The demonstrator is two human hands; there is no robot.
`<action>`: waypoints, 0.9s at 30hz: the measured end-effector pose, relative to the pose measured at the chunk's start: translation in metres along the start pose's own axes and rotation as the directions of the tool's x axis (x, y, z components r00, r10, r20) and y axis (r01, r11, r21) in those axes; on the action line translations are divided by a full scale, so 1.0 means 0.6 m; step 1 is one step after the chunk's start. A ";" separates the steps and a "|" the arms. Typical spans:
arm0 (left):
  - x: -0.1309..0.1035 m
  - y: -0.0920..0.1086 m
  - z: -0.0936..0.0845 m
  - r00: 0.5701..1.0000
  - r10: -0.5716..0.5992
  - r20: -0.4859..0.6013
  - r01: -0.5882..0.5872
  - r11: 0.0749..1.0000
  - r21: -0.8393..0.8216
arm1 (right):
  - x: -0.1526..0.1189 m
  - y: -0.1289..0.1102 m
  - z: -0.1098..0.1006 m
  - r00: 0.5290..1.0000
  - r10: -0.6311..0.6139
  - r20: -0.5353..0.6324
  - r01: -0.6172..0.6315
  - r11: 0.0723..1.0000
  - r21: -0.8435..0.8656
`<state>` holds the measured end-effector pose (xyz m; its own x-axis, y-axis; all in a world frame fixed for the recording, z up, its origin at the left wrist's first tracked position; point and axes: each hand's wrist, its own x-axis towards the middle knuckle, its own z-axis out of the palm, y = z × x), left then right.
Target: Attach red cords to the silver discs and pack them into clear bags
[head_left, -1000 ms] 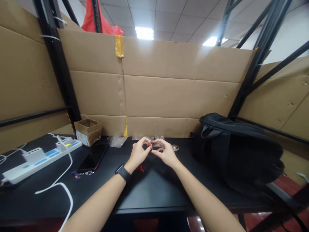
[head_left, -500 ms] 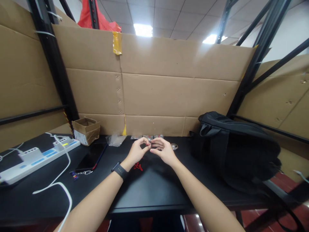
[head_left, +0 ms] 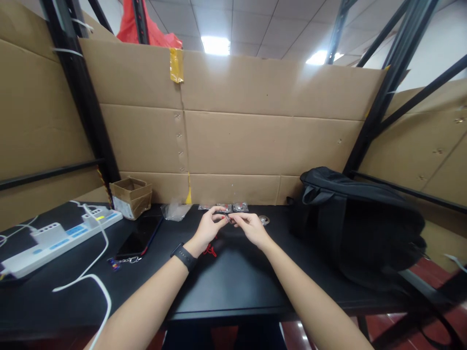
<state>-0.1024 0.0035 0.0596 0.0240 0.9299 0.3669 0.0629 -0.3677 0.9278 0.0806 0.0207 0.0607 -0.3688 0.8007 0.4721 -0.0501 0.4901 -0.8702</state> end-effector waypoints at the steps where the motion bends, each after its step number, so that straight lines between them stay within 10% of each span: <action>1: -0.001 -0.001 0.000 1.000 -0.015 0.009 0.015 1.000 -0.013 | 0.000 0.001 -0.001 1.000 0.001 0.010 -0.001 1.000 -0.007; 17: -0.006 0.014 0.014 0.996 0.002 0.094 0.003 0.998 -0.060 | -0.006 -0.007 0.001 0.988 -0.148 0.034 0.152 0.957 -0.248; 22: -0.011 0.026 0.017 0.988 0.150 0.049 -0.158 0.933 0.323 | -0.008 -0.007 0.002 0.952 -0.295 0.083 0.301 0.848 -0.436; 27: -0.036 0.054 0.024 0.938 0.342 0.049 -0.261 0.608 0.750 | -0.008 -0.019 0.001 0.928 -0.365 0.072 0.355 0.808 -0.470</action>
<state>-0.0866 -0.0287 0.0808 0.0931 0.7468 0.6585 0.7802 -0.4656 0.4178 0.0822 0.0111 0.0681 -0.3910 0.5393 0.7458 0.2649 0.8420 -0.4700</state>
